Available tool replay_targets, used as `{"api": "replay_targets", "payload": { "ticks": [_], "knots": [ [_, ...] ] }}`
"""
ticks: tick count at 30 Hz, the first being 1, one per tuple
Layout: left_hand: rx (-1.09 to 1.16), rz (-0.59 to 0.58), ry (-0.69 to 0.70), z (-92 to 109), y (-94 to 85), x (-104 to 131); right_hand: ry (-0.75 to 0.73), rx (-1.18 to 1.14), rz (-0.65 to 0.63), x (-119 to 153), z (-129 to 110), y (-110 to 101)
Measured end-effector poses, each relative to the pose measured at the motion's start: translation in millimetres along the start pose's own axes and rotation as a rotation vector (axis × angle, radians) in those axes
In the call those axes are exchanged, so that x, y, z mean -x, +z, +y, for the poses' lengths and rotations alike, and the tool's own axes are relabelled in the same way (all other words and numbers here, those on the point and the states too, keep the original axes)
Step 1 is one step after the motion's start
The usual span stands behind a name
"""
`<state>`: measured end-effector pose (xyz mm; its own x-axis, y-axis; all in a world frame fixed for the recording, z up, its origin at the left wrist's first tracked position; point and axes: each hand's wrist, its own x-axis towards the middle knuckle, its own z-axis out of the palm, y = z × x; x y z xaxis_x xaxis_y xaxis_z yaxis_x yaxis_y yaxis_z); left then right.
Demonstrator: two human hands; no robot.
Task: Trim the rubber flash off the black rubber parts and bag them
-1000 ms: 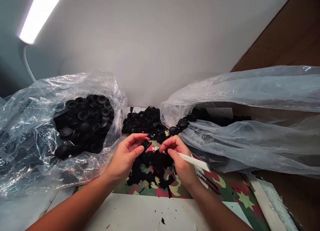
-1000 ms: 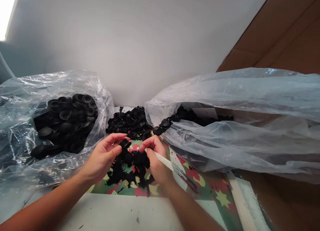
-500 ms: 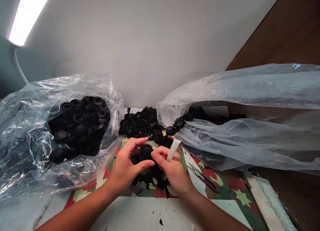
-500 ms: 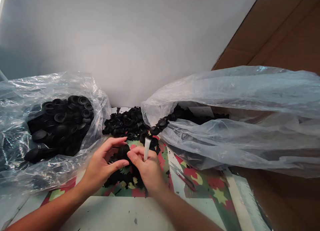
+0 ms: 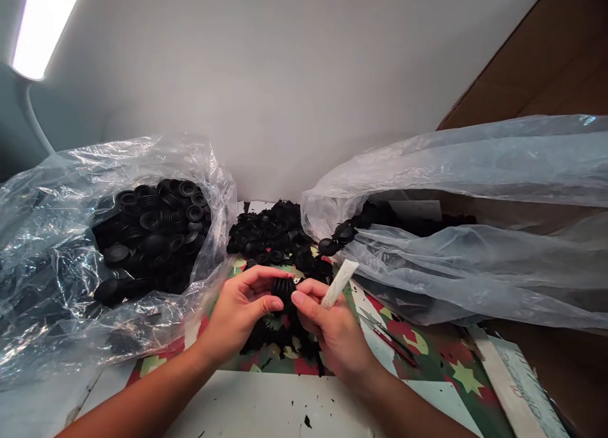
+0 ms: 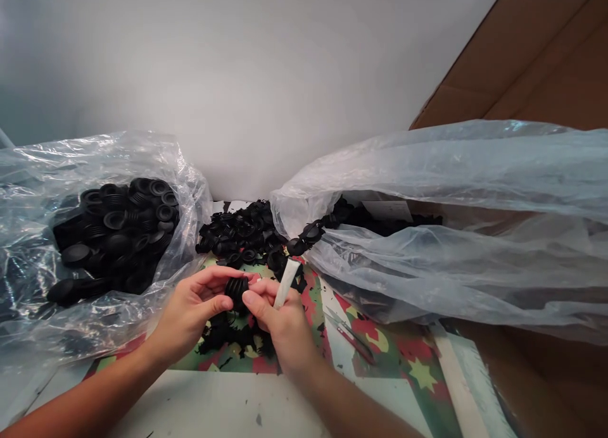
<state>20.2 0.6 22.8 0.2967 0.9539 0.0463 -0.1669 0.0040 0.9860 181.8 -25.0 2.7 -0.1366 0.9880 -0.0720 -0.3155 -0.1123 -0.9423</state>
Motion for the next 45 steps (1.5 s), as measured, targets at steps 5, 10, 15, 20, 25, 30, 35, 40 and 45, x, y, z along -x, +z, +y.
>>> {"api": "replay_targets", "payload": {
  "ticks": [5, 10, 15, 20, 25, 30, 35, 40, 45],
  "knots": [
    [0.056, -0.001, 0.001, -5.5, -1.8, 0.0, 0.022, -0.068, 0.002, 1.2, -2.7, 0.9],
    [0.086, -0.006, -0.017, -5.0, -2.9, 0.7, 0.003, -0.048, -0.012, 0.4, 0.2, -0.3],
    [0.374, 0.028, -0.117, 4.2, -8.2, -2.1, -0.083, 0.016, 0.037, -0.4, 4.9, -3.9],
    [0.545, 0.011, -0.213, 9.5, -12.3, -2.9, -0.160, -0.048, 0.149, -5.1, 4.0, -3.7],
    [0.505, -0.038, -0.184, 9.7, -11.0, -0.6, -0.229, -0.025, 0.148, -6.5, 7.4, -4.7],
    [0.389, -0.099, -0.131, 3.7, -9.9, 0.7, -0.216, 0.063, 0.150, -4.8, 13.2, -7.1],
    [0.117, -0.098, -0.008, 6.3, -16.2, 2.7, -0.252, 0.163, 0.156, -2.8, 18.0, -12.0],
    [-0.964, 0.225, 0.240, 55.4, -50.9, -12.5, -0.269, 0.272, 0.156, 1.5, 22.1, -15.3],
    [-1.489, 0.423, 0.072, 106.1, -102.1, -58.6, -0.309, 0.314, 0.083, 5.8, 17.7, -12.8]
  ]
}}
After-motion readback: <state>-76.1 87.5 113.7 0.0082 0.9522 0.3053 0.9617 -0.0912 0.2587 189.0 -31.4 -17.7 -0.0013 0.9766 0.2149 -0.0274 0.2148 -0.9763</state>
